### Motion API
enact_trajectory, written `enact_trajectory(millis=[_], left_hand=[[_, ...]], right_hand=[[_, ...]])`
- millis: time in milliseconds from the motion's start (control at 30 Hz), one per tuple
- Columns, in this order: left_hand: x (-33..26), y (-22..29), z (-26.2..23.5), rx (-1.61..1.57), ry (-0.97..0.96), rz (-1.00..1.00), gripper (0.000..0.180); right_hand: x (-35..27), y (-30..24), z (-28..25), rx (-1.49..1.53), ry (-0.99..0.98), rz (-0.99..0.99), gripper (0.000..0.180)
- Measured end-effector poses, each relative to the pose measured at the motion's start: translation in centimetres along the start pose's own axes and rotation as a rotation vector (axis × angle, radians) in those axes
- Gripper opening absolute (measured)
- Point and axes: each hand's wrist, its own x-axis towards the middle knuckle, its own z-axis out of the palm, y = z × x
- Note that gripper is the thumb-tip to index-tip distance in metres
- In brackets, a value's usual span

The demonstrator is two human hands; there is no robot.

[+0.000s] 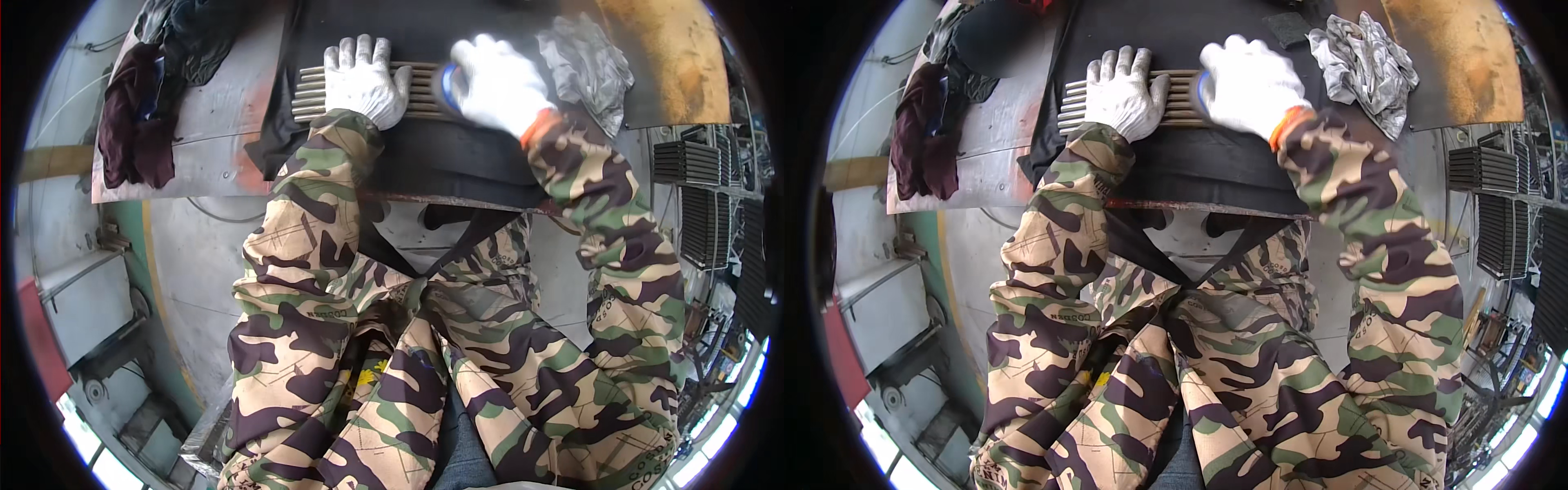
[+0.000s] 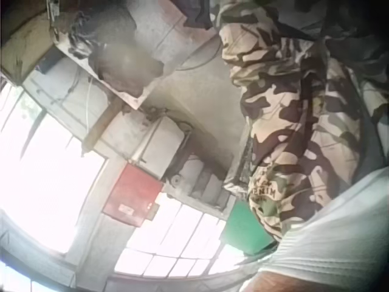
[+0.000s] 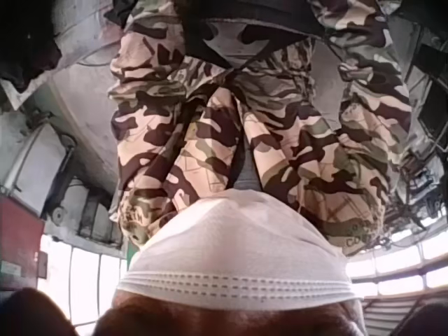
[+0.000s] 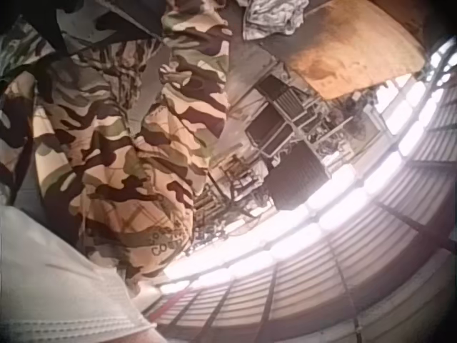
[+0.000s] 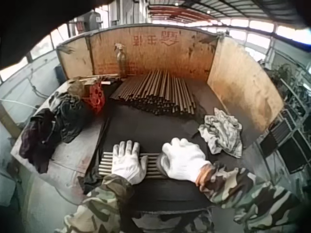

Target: Sand or polish a bundle of metal rods using a pneumatic orbital sander.

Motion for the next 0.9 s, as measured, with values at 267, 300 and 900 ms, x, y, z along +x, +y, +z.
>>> enact_trajectory(millis=[267, 300, 900], left_hand=[[0.6, -1.0, 0.2, 0.080, -0.021, -0.039, 0.051], [0.4, -1.4, 0.3, 0.096, -0.012, -0.047, 0.051], [0.5, -1.2, 0.0, -0.029, 0.034, 0.245, 0.058]], right_hand=[[2.0, -0.1, 0.7, 0.025, 0.070, -0.007, 0.030], [1.3, -0.7, 0.7, 0.039, 0.071, -0.046, 0.029], [1.4, 2.4, -0.2, 0.038, 0.162, -0.017, 0.024]])
